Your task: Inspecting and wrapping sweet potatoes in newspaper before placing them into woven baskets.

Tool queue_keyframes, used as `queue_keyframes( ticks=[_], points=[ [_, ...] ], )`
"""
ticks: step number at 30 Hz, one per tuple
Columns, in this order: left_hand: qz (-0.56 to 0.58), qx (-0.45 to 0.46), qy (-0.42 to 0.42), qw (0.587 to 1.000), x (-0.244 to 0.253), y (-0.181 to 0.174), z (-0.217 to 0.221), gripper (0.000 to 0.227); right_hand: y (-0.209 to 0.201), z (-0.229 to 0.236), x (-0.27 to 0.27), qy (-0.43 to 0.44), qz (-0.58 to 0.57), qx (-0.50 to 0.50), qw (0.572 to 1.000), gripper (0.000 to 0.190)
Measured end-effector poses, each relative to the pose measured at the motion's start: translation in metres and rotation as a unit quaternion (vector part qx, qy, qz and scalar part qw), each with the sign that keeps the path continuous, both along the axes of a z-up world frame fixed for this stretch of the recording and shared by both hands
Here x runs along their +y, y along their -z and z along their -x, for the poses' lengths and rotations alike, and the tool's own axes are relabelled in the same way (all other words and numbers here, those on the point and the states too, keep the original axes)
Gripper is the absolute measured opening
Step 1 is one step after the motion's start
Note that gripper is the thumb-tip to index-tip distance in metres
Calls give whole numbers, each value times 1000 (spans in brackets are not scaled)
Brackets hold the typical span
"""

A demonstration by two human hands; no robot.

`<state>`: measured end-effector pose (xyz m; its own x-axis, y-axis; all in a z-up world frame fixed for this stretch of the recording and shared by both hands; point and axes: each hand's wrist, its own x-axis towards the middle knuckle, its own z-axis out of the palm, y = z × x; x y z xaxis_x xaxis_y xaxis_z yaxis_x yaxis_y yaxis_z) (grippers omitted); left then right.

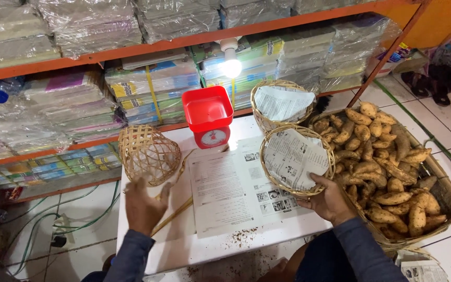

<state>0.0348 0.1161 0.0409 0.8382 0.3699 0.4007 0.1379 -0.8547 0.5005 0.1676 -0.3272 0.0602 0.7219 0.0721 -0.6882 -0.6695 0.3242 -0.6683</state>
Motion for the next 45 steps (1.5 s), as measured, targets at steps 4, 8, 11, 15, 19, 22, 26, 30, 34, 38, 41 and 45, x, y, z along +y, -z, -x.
queue_keyframes(
  ticks=[4, 8, 11, 15, 19, 22, 26, 30, 34, 38, 41, 45],
  points=[
    [-163, -118, -42, 979, 44, -35, -36, 80, 33, -11, -12, -9, -87, -57, 995, 44],
    [-184, 21, -81, 979, 83, -17, -62, 91, 10, -1, -4, 2, -84, -71, 994, 25],
    [-124, 177, -91, 972, 101, -2, -78, 82, -16, 7, 10, 6, -79, -73, 994, 25],
    [-143, 177, -108, 968, 106, 7, -82, 60, -6, 6, 7, 4, -81, -85, 993, 26],
    [-138, 199, -115, 963, 112, 8, -90, 65, -14, 13, 8, 21, -79, -85, 993, 33],
    [-118, 208, -120, 964, 112, 5, -95, 62, -15, 15, 8, 34, -81, -83, 993, 43],
    [-25, 172, -102, 979, 114, -4, -93, 51, -30, 24, 16, 39, -97, -99, 990, 52],
    [2, 136, -102, 985, 107, -6, -87, 53, -4, 17, 10, 49, -97, -103, 989, 56],
    [6, 103, -96, 990, 95, -13, -80, 52, 17, 11, 4, 47, -116, -103, 987, 72],
    [0, 14, -92, 996, 81, -25, -61, 53, 23, 14, 6, 52, -127, -103, 985, 69],
    [57, -33, -57, 996, 77, -45, -36, 58, 41, 8, 0, 72, -110, -59, 990, 41],
    [112, -100, -72, 986, 74, -47, -5, 56, 21, 29, 14, 49, -92, -63, 993, 57]
  ],
)
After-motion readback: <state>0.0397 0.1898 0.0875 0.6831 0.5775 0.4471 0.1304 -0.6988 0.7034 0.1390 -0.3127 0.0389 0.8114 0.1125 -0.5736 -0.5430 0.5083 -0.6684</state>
